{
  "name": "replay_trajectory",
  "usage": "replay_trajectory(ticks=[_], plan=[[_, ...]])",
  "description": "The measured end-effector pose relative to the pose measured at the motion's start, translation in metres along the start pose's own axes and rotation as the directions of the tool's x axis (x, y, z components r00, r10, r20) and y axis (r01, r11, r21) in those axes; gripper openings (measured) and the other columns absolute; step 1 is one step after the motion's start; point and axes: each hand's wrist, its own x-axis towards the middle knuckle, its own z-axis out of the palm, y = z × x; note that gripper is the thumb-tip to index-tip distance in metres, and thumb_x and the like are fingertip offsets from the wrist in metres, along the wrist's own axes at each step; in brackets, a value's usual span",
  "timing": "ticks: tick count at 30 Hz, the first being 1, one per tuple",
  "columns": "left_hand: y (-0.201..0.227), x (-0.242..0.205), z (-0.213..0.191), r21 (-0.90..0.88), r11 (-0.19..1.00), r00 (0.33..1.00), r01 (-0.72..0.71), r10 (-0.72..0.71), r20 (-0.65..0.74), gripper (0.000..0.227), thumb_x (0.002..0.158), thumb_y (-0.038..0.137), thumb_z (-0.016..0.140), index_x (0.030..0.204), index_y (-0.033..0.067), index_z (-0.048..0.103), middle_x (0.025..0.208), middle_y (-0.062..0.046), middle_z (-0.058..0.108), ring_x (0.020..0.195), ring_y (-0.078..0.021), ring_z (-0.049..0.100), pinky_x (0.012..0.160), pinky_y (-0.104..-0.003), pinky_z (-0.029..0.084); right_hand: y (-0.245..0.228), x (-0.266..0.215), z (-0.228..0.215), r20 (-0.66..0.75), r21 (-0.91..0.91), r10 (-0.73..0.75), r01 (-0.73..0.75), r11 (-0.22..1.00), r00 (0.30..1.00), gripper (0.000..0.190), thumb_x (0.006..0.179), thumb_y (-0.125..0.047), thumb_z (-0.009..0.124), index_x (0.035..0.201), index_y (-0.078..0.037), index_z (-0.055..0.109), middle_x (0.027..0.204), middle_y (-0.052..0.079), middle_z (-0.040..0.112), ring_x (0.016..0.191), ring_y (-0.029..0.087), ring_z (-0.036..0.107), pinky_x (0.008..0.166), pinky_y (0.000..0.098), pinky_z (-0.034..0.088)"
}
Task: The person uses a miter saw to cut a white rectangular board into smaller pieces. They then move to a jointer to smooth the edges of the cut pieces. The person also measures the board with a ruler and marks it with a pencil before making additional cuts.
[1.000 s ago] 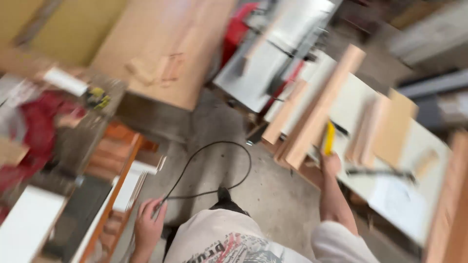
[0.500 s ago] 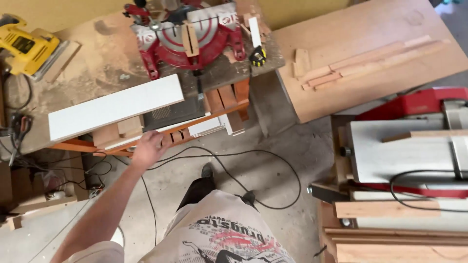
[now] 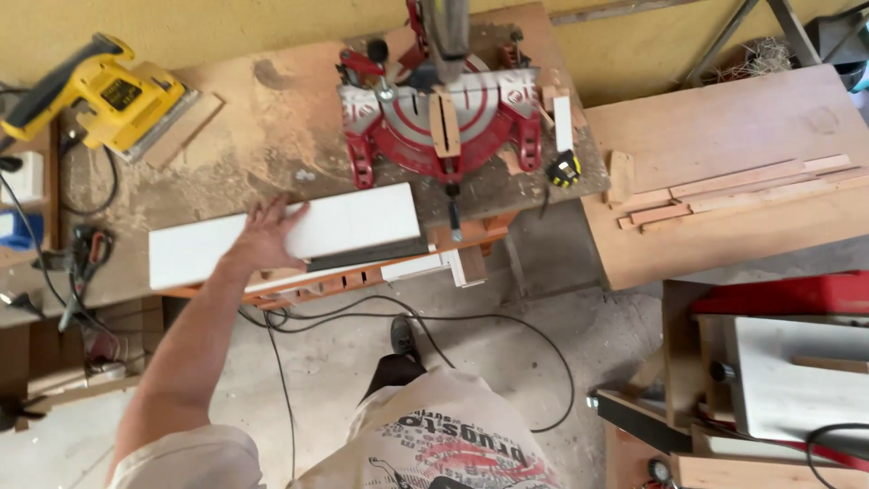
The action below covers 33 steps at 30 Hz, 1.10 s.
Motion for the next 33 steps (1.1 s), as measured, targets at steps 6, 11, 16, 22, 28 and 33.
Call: replay_trajectory(ticks=[6,11,16,22,28,33], plan=[[-0.033,0.010,0.033,-0.170,0.966,0.956,-0.195,0.149,-0.252,0.117,0.049,0.072,0.084,0.154,0.0411,0.045,0.147,-0.010,0.045,0.137,-0.0295,0.045,0.120,-0.051,0.029,-0.092,-0.042,0.211,0.011,0.156,-0.130,0.127,0.980,0.991,0.005,0.110,-0.012,0.075,0.110,-0.017,0.077,0.087,0.011,0.070,0.090,0.025,0.068,0.089,0.0394,0.051],[-0.034,-0.010,-0.011,-0.154,0.943,0.888,-0.294,0.210,-0.409,0.110,0.049,0.070,0.085,0.150,0.0469,0.049,0.147,-0.007,0.043,0.133,-0.0274,0.045,0.112,-0.047,0.033,-0.229,-0.072,0.315,0.546,0.246,-0.384,0.295,0.923,0.745,0.017,0.091,-0.028,0.078,0.104,-0.018,0.082,0.083,0.005,0.080,0.085,0.021,0.078,0.080,0.0352,0.063],[0.018,0.053,-0.103,-0.191,0.900,0.882,-0.392,0.309,-0.356,0.101,0.056,0.062,0.086,0.148,0.0413,0.052,0.149,-0.014,0.043,0.138,-0.0355,0.042,0.115,-0.055,0.031,-0.327,-0.040,0.376,0.577,0.479,-0.342,0.033,0.877,0.742,0.045,0.103,-0.025,0.062,0.143,-0.006,0.053,0.114,0.022,0.065,0.094,0.030,0.072,0.084,0.0434,0.062],[0.066,0.164,-0.103,-0.196,0.907,0.906,-0.372,0.309,-0.289,0.104,0.052,0.061,0.085,0.149,0.0471,0.049,0.147,-0.015,0.048,0.137,-0.0339,0.047,0.115,-0.050,0.029,-0.331,0.052,0.445,0.522,0.673,-0.206,-0.252,0.695,0.828,0.044,0.103,-0.009,0.064,0.142,-0.001,0.046,0.099,0.015,0.054,0.072,0.025,0.074,0.066,0.0302,0.066],[0.084,0.199,-0.103,-0.213,0.906,0.917,-0.365,0.310,-0.251,0.106,0.052,0.059,0.088,0.149,0.0475,0.049,0.149,-0.017,0.047,0.140,-0.0349,0.045,0.115,-0.050,0.027,-0.299,0.103,0.484,0.512,0.706,-0.180,-0.292,0.646,0.840,0.040,0.101,-0.009,0.067,0.136,-0.004,0.050,0.100,0.016,0.054,0.078,0.034,0.077,0.073,0.0407,0.069],[0.080,0.215,-0.070,-0.188,0.901,0.864,-0.392,0.289,-0.413,0.095,0.052,0.056,0.091,0.141,0.0408,0.061,0.144,-0.018,0.049,0.136,-0.0369,0.047,0.117,-0.056,0.027,-0.303,0.114,0.489,0.527,0.697,-0.188,-0.295,0.654,0.829,0.040,0.101,-0.011,0.067,0.137,-0.006,0.052,0.098,0.017,0.055,0.079,0.036,0.077,0.073,0.0410,0.070]])
